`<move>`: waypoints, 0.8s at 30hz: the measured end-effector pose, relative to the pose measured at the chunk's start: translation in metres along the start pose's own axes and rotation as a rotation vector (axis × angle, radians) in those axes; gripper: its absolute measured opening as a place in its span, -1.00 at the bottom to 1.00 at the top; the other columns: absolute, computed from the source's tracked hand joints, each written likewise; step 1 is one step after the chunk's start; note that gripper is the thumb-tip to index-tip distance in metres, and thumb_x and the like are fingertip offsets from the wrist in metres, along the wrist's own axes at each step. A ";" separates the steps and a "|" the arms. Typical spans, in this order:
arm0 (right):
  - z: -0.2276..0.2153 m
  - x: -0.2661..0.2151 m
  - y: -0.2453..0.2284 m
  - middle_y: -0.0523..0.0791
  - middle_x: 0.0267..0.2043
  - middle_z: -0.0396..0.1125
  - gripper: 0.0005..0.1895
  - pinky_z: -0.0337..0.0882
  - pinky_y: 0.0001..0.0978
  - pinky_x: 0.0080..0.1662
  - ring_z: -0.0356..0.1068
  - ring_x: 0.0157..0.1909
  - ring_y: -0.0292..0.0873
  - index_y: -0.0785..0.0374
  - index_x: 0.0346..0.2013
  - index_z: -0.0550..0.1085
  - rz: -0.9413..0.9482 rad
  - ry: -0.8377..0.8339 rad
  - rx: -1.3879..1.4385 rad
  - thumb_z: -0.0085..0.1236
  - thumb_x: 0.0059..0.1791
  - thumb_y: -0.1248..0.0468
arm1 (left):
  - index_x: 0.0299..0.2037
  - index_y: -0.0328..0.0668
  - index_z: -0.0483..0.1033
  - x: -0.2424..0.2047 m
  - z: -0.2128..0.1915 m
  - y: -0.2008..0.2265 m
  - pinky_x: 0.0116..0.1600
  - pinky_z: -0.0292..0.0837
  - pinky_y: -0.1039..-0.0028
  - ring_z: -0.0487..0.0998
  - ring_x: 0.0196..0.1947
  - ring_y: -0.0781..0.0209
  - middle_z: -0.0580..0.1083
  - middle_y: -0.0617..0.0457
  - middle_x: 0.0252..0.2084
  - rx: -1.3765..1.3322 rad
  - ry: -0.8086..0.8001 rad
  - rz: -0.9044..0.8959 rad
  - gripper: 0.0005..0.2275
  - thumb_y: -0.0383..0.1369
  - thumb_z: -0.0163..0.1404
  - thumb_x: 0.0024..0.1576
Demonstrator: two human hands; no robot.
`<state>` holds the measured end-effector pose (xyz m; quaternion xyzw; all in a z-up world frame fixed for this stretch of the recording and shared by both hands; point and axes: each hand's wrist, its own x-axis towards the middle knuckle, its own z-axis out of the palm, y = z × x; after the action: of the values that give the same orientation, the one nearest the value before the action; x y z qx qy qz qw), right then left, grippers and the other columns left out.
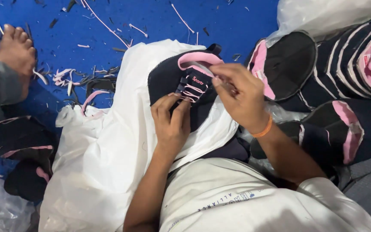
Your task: The person trims excess pink fabric and threads from the inside of a black cap using scissors. They repeatedly pick up caps, cut the loose material, and place the finished items into a pile.
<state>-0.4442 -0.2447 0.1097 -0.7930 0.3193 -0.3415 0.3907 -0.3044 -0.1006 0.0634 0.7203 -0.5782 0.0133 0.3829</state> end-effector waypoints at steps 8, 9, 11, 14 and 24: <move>0.003 0.017 0.021 -0.03 -0.41 0.40 -0.71 0.32 -0.43 -0.33 0.28 -0.42 -0.30 0.33 0.02 0.54 0.365 -0.338 -0.058 0.31 0.07 0.25 | -0.01 -0.27 0.51 -0.008 0.002 -0.008 0.21 0.41 0.25 0.48 0.09 -0.04 0.45 -0.06 0.04 -0.109 0.105 -0.006 -0.71 -0.62 0.28 0.11; 0.003 0.015 0.034 -0.10 -0.30 0.42 -0.75 0.34 -0.50 -0.24 0.30 -0.31 -0.37 0.35 0.02 0.53 0.376 -0.369 0.154 0.26 0.10 0.28 | -0.01 -0.27 0.50 -0.008 -0.001 -0.008 0.19 0.40 0.24 0.47 0.08 -0.05 0.44 -0.07 0.04 -0.143 0.099 -0.025 -0.69 -0.59 0.30 0.09; 0.002 0.014 0.047 -0.17 -0.19 0.44 -0.78 0.35 -0.56 -0.14 0.31 -0.19 -0.44 0.37 0.01 0.53 0.383 -0.399 0.364 0.20 0.12 0.30 | -0.02 -0.27 0.49 -0.008 -0.003 -0.010 0.17 0.39 0.23 0.46 0.07 -0.07 0.43 -0.09 0.03 -0.176 0.096 -0.044 -0.67 -0.56 0.33 0.06; 0.003 0.013 0.047 -0.24 -0.16 0.43 -0.74 0.36 -0.61 -0.10 0.35 -0.15 -0.46 0.40 0.04 0.48 0.459 -0.421 0.604 0.14 0.12 0.28 | -0.04 -0.23 0.50 -0.014 -0.002 -0.014 0.14 0.36 0.20 0.46 0.03 -0.05 0.43 -0.08 0.00 -0.150 0.092 -0.042 -0.64 -0.50 0.36 0.01; 0.000 0.008 0.042 -0.29 -0.39 0.28 -0.75 0.13 -0.63 -0.39 0.12 -0.43 -0.51 0.36 -0.02 0.51 0.527 -0.358 0.480 0.17 0.11 0.23 | 0.01 -0.20 0.53 -0.018 -0.007 -0.008 0.24 0.39 0.31 0.45 0.12 -0.02 0.40 -0.13 0.07 -0.256 0.132 -0.264 -0.73 -0.59 0.23 0.13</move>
<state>-0.4503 -0.2716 0.0765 -0.6171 0.3500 -0.1510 0.6884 -0.3007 -0.0812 0.0560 0.7329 -0.4494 -0.0633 0.5068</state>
